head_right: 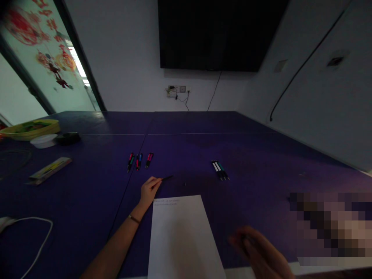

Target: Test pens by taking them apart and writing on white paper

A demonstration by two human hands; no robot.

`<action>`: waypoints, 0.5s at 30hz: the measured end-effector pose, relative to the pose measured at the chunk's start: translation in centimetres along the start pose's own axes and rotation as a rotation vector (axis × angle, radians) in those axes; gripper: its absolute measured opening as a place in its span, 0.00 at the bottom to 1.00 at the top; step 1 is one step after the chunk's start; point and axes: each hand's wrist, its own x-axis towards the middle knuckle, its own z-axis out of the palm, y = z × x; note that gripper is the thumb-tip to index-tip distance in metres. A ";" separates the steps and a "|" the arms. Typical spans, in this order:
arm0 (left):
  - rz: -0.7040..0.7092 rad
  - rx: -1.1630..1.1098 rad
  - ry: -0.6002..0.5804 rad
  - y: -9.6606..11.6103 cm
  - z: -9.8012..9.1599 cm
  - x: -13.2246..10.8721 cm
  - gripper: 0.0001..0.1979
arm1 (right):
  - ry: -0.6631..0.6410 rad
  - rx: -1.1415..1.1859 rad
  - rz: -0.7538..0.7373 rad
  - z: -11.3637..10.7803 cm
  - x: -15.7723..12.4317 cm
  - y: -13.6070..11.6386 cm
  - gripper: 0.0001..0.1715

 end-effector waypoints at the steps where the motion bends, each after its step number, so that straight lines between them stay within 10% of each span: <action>1: -0.001 -0.003 -0.006 0.0 0.0 0.0 0.12 | 0.013 0.095 -0.044 2.3 1.5 -1.0 0.17; 8: 0.017 -0.017 -0.026 0.1 0.0 -0.2 0.12 | -0.201 0.352 -0.196 18.0 10.1 -0.6 0.11; 15: 0.049 0.001 -0.052 0.2 0.2 0.0 0.12 | -0.237 0.428 -0.178 19.2 11.6 3.5 0.12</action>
